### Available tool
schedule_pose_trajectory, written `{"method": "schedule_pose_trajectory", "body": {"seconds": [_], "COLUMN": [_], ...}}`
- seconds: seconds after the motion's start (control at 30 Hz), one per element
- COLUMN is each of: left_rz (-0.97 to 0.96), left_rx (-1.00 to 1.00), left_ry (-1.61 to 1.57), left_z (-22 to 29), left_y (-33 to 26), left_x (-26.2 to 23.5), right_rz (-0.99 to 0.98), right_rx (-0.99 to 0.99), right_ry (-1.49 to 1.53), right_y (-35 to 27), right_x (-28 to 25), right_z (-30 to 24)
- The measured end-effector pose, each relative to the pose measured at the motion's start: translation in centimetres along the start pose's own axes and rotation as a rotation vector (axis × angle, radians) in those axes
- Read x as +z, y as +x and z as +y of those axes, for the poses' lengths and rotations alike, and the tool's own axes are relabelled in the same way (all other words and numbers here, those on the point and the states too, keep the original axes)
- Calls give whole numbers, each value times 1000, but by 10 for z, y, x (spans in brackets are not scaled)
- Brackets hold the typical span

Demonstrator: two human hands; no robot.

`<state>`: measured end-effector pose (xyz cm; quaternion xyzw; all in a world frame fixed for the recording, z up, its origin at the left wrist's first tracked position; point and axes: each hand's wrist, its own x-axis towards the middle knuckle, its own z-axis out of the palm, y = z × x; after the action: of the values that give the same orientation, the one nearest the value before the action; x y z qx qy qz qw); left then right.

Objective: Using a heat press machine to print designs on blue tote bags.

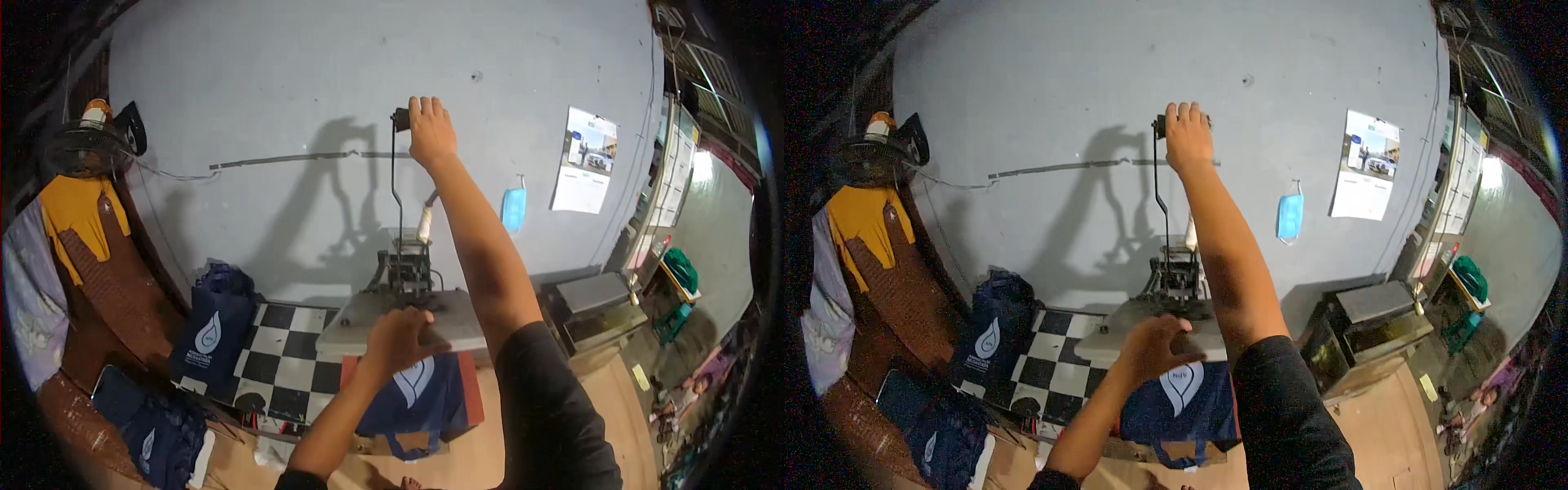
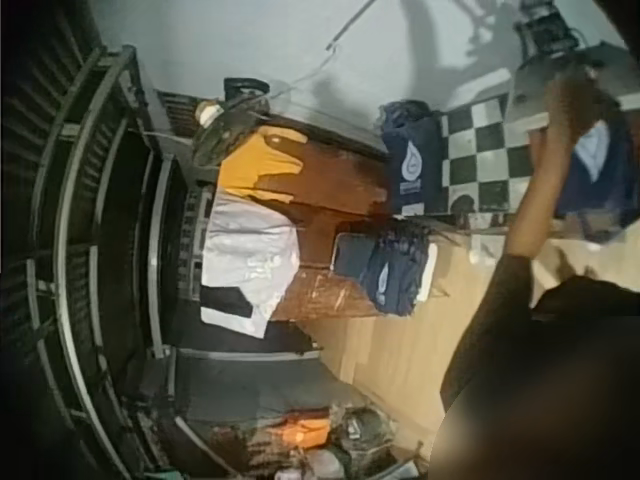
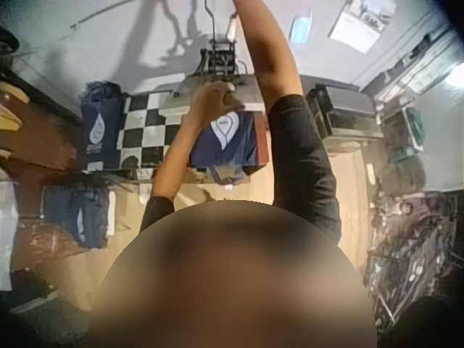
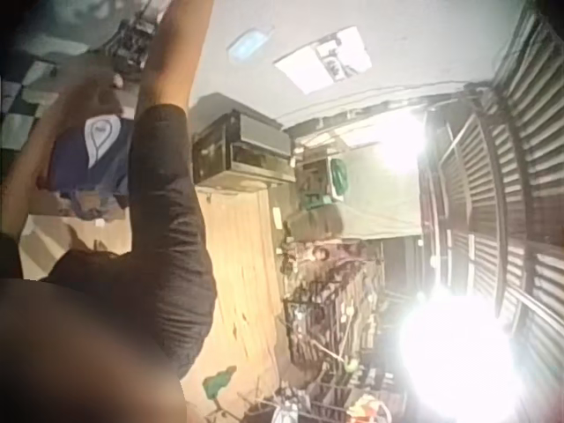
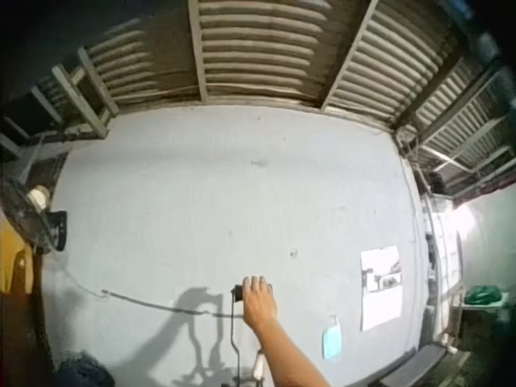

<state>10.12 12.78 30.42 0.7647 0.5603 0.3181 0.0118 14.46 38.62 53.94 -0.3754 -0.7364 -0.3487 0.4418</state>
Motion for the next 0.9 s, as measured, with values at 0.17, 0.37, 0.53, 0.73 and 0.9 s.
{"method": "schedule_pose_trajectory", "body": {"seconds": [0.17, 0.37, 0.53, 0.73, 0.9], "left_rz": [-81, -176, -163, -66, -48], "left_rx": [-71, -191, -210, -136, -124], "left_ry": [26, 29, 18, -60, -41], "left_z": [6, 13, 19, 16, 9], "left_y": [2, -4, -30, -69, -101], "left_x": [-11, -12, -1, 29, 61], "right_rz": [-327, -366, -460, -634, -731], "right_rx": [2, 28, 61, 93, 90], "right_ry": [-62, -23, 21, 50, 94], "right_y": [34, 36, 22, -12, -58], "right_x": [31, 23, -32, -106, -143], "right_z": [4, 4, -8, -27, -42]}}
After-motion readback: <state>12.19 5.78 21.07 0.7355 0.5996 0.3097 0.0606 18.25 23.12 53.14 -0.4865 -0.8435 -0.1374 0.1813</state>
